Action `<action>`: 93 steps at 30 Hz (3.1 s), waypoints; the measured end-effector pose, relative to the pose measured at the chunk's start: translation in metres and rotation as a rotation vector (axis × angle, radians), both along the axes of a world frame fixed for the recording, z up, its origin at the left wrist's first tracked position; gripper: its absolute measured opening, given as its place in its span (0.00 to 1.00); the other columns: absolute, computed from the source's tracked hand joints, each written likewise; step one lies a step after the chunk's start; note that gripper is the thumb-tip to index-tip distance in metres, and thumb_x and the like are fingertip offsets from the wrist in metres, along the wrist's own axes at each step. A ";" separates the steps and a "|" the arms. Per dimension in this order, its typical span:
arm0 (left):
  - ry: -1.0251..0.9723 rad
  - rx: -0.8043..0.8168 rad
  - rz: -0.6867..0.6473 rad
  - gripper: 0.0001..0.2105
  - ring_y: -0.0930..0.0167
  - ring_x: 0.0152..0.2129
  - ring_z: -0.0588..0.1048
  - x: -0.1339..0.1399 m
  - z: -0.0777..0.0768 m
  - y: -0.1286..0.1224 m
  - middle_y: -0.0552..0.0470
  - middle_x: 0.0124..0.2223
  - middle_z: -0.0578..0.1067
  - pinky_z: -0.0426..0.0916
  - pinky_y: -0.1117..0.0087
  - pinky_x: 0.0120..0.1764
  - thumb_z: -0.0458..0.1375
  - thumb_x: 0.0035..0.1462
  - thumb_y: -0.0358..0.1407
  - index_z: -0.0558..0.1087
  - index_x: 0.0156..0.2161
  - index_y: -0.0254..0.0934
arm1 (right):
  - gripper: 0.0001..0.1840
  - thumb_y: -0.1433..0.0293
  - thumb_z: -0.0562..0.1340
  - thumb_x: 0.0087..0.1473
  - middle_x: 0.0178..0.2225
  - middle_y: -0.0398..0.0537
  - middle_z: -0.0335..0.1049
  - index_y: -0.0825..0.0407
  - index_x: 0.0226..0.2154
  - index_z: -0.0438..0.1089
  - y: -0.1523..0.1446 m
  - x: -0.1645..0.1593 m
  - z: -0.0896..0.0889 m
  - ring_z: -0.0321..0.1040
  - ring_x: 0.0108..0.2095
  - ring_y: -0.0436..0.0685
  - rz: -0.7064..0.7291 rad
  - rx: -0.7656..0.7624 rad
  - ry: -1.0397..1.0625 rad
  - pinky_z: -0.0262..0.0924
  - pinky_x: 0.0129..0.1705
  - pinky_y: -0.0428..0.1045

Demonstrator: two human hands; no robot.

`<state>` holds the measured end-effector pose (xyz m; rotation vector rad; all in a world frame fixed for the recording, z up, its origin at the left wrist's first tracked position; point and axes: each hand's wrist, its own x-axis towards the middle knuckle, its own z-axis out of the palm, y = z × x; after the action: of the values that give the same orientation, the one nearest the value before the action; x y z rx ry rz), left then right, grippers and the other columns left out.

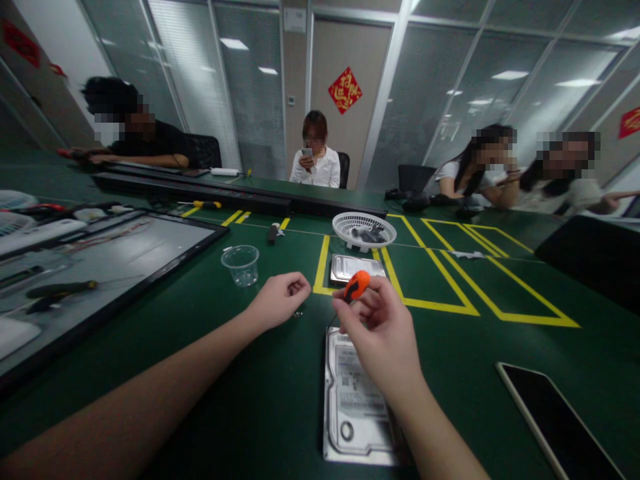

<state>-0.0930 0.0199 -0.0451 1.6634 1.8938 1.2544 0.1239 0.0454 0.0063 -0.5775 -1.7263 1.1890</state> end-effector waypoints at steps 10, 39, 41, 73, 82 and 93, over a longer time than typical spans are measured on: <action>0.004 -0.010 0.001 0.07 0.72 0.26 0.73 0.000 0.001 -0.001 0.55 0.29 0.76 0.63 0.71 0.29 0.57 0.60 0.36 0.76 0.33 0.37 | 0.08 0.69 0.69 0.59 0.25 0.41 0.71 0.50 0.39 0.70 0.002 0.002 -0.002 0.66 0.23 0.50 -0.015 -0.006 -0.039 0.61 0.27 0.47; 0.012 0.007 0.000 0.07 0.73 0.25 0.72 0.000 0.000 0.001 0.55 0.29 0.76 0.62 0.72 0.29 0.57 0.60 0.36 0.76 0.33 0.37 | 0.09 0.70 0.70 0.57 0.26 0.41 0.70 0.50 0.41 0.71 0.003 0.001 -0.002 0.65 0.23 0.49 -0.039 0.019 -0.045 0.60 0.26 0.47; 0.011 0.004 0.001 0.07 0.73 0.25 0.72 0.000 -0.001 0.001 0.55 0.29 0.76 0.62 0.71 0.29 0.57 0.60 0.36 0.76 0.33 0.37 | 0.11 0.70 0.69 0.58 0.32 0.44 0.74 0.49 0.43 0.71 0.002 0.001 -0.001 0.66 0.24 0.49 -0.021 0.014 -0.022 0.63 0.28 0.47; 0.013 -0.006 -0.011 0.08 0.71 0.26 0.72 0.000 0.000 0.000 0.52 0.30 0.77 0.62 0.70 0.30 0.57 0.60 0.37 0.76 0.33 0.36 | 0.11 0.68 0.67 0.61 0.41 0.49 0.76 0.48 0.46 0.70 -0.001 0.000 0.002 0.69 0.25 0.51 -0.005 -0.039 0.032 0.66 0.27 0.49; 0.034 0.003 -0.011 0.08 0.71 0.26 0.73 -0.001 0.000 0.000 0.53 0.30 0.77 0.63 0.70 0.31 0.57 0.61 0.36 0.76 0.33 0.36 | 0.10 0.69 0.69 0.59 0.27 0.42 0.72 0.50 0.44 0.72 -0.001 0.001 0.002 0.68 0.23 0.51 -0.032 -0.006 -0.026 0.64 0.26 0.48; 0.031 -0.011 0.002 0.08 0.71 0.26 0.72 0.000 0.002 -0.001 0.52 0.29 0.77 0.62 0.71 0.30 0.57 0.60 0.36 0.76 0.33 0.36 | 0.10 0.69 0.70 0.58 0.22 0.39 0.69 0.49 0.40 0.70 0.000 0.000 0.000 0.67 0.22 0.51 -0.045 -0.015 -0.022 0.62 0.26 0.48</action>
<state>-0.0925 0.0188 -0.0434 1.6853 1.9175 1.2228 0.1242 0.0458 0.0061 -0.6369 -1.7156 1.1686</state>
